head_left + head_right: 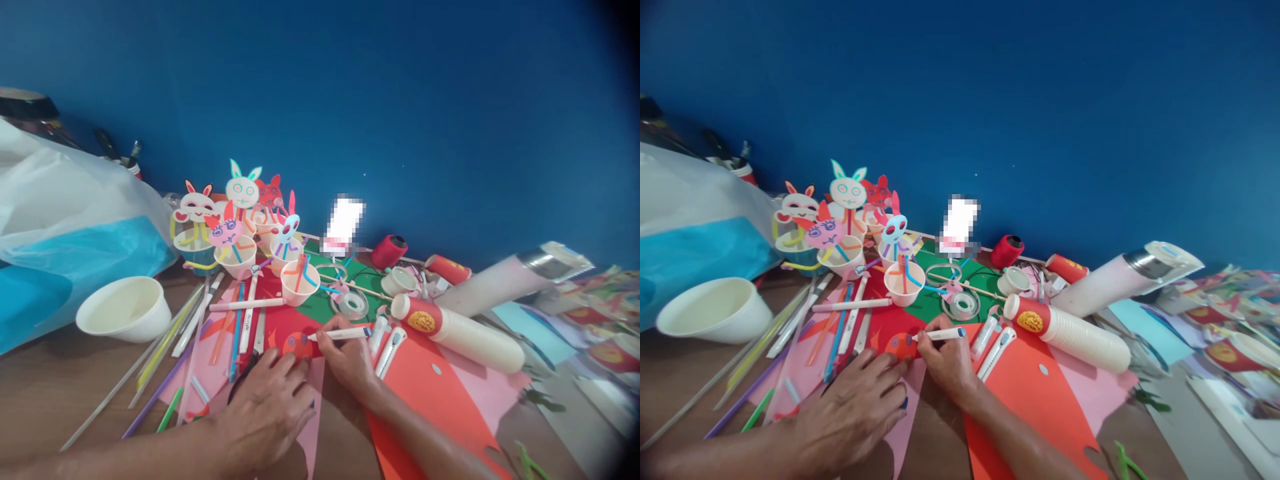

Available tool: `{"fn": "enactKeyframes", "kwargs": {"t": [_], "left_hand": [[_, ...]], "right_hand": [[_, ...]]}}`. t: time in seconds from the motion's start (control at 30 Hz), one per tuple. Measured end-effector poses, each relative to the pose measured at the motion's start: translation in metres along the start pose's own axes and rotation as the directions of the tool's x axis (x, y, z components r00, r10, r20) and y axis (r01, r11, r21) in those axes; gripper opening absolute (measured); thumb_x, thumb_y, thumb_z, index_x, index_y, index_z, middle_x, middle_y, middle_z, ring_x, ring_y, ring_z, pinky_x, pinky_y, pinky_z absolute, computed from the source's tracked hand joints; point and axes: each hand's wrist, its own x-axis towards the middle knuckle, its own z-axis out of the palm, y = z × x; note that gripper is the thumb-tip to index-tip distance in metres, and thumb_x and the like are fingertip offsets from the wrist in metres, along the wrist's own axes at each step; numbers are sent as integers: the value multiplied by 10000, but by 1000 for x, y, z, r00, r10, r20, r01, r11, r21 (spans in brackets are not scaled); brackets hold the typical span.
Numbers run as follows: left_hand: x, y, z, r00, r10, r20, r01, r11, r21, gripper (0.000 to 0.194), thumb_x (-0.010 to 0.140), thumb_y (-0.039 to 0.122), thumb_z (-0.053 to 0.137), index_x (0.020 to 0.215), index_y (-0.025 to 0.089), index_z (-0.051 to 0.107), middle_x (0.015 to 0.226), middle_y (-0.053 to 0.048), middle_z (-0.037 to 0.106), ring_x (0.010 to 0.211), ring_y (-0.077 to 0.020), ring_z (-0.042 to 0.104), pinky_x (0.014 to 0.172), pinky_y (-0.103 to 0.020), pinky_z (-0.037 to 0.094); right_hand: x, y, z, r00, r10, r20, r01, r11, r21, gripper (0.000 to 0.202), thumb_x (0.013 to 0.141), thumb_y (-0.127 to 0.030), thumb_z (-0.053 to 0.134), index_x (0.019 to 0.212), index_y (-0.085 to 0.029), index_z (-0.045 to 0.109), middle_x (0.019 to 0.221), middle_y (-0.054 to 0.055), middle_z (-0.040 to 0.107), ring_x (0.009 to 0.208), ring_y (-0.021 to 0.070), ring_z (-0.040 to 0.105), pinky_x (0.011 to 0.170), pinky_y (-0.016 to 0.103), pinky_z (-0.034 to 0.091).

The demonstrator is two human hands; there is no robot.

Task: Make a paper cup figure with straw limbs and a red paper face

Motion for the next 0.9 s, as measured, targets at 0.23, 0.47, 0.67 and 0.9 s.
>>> {"fn": "enactKeyframes", "kwargs": {"t": [0.23, 0.47, 0.67, 0.9], "left_hand": [[-1, -1, 3, 1000, -20, -7, 20, 1000, 3, 137, 869, 318, 541, 827, 202, 602, 990, -45, 660, 862, -234, 531, 785, -408, 298], [0, 0, -1, 1000, -25, -11, 25, 1000, 3, 139, 870, 312, 537, 806, 207, 602, 980, -46, 656, 872, -239, 522, 808, -409, 296], [1, 0, -2, 1000, -23, -10, 23, 1000, 8, 133, 854, 315, 563, 806, 202, 611, 960, -44, 666, 863, -237, 534, 804, -404, 312], [0, 0, 0, 1000, -26, 10, 26, 1000, -7, 154, 876, 313, 529, 797, 203, 600, 947, -46, 656, 855, -233, 524, 808, -408, 295]], "right_hand": [[1, 1, -1, 997, 26, -73, -23, 999, 47, 184, 796, -297, 543, 657, -200, 473, 521, -63, 440, 484, 101, 409, 459, 198, 332], [0, -5, -4, 999, -2, -45, 2, 1000, -11, 152, 778, -275, 536, 658, -201, 478, 518, -58, 465, 479, 107, 433, 449, 199, 325], [-1, 0, -3, 1000, -8, -29, 7, 999, -35, 161, 795, -291, 532, 670, -202, 481, 529, -53, 477, 488, 112, 442, 456, 208, 319], [-2, 4, -2, 1000, -22, -3, 22, 997, -70, 174, 813, -300, 534, 683, -201, 477, 533, -59, 466, 484, 105, 428, 458, 211, 303]]}}
